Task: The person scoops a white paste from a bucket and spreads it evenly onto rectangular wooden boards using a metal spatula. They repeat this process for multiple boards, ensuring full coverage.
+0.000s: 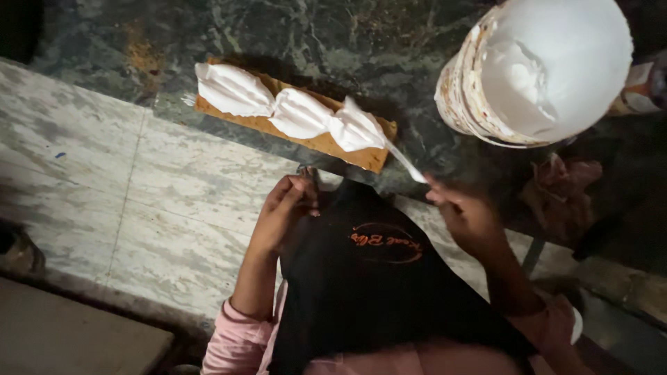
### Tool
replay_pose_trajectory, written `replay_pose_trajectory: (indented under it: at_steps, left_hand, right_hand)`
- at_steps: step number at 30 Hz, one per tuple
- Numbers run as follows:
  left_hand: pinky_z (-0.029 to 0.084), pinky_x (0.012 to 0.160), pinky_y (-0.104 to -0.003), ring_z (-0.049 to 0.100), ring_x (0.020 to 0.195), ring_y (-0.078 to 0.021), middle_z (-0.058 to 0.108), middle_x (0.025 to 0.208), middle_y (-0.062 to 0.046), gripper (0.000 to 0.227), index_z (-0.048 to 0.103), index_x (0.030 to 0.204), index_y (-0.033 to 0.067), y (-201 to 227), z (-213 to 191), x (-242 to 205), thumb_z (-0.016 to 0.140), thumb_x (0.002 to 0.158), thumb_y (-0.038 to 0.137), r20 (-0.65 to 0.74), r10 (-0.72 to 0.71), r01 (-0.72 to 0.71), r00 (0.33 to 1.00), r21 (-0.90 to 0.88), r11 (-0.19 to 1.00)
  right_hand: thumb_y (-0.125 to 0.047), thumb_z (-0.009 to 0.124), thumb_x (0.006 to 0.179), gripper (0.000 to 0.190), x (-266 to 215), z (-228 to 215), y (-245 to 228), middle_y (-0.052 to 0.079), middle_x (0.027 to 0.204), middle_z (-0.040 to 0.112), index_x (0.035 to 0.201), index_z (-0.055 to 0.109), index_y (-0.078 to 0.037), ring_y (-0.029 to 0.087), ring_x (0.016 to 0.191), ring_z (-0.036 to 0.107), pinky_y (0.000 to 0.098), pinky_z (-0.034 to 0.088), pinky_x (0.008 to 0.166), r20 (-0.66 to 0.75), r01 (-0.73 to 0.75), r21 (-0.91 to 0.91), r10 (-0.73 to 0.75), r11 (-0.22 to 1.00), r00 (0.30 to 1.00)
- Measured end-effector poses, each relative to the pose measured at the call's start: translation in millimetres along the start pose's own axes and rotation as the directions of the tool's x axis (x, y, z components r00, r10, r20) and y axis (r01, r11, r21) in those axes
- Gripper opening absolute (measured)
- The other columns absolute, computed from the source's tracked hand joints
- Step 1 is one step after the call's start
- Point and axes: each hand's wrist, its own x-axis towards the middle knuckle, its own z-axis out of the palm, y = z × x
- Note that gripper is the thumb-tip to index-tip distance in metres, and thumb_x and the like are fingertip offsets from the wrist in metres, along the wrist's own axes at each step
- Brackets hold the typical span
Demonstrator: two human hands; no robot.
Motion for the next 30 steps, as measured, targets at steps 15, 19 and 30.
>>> replay_pose_trajectory:
  at_steps: [15,19,30]
  left_hand:
    - [0.060,0.077,-0.034,0.069,0.094,-0.0169,0.068,0.110,-0.011,0.065,0.052,0.125,-0.0021,24.3,233.7,152.9,0.076,0.086,0.045,0.262,0.016,-0.111,0.965,0.352,0.929]
    - [0.056,0.072,-0.034,0.064,0.087,-0.0178,0.067,0.107,-0.013,0.059,0.053,0.128,-0.0028,25.3,248.5,144.0,0.079,0.090,0.033,0.350,0.186,-0.294,0.918,0.286,0.912]
    - [0.054,0.067,-0.032,0.064,0.081,-0.0177,0.063,0.099,-0.013,0.043,0.060,0.117,-0.0002,68.1,248.9,137.3,0.081,0.091,0.027,0.875,-0.028,-0.795,0.484,0.452,0.405]
  right_hand:
    - [-0.023,0.054,0.118,0.029,-96.2,-88.5,-49.8,0.012,0.098,0.069,0.134,0.064,-0.002,0.014,0.070,0.061,0.0300,0.052,0.066,-0.667,0.095,0.184,0.053,0.978,0.743]
    - [-0.018,0.059,0.108,0.027,-125.9,-101.0,-28.5,0.015,0.091,0.070,0.130,0.071,-0.007,0.022,0.070,0.065,0.0363,0.052,0.066,-0.618,-0.327,-0.171,0.157,0.930,0.770]
    - [-0.017,0.054,0.104,0.026,-116.2,-58.5,52.6,0.014,0.094,0.074,0.123,0.072,-0.012,0.031,0.075,0.069,0.0428,0.055,0.065,-0.361,-0.335,-0.607,0.125,0.721,0.924]
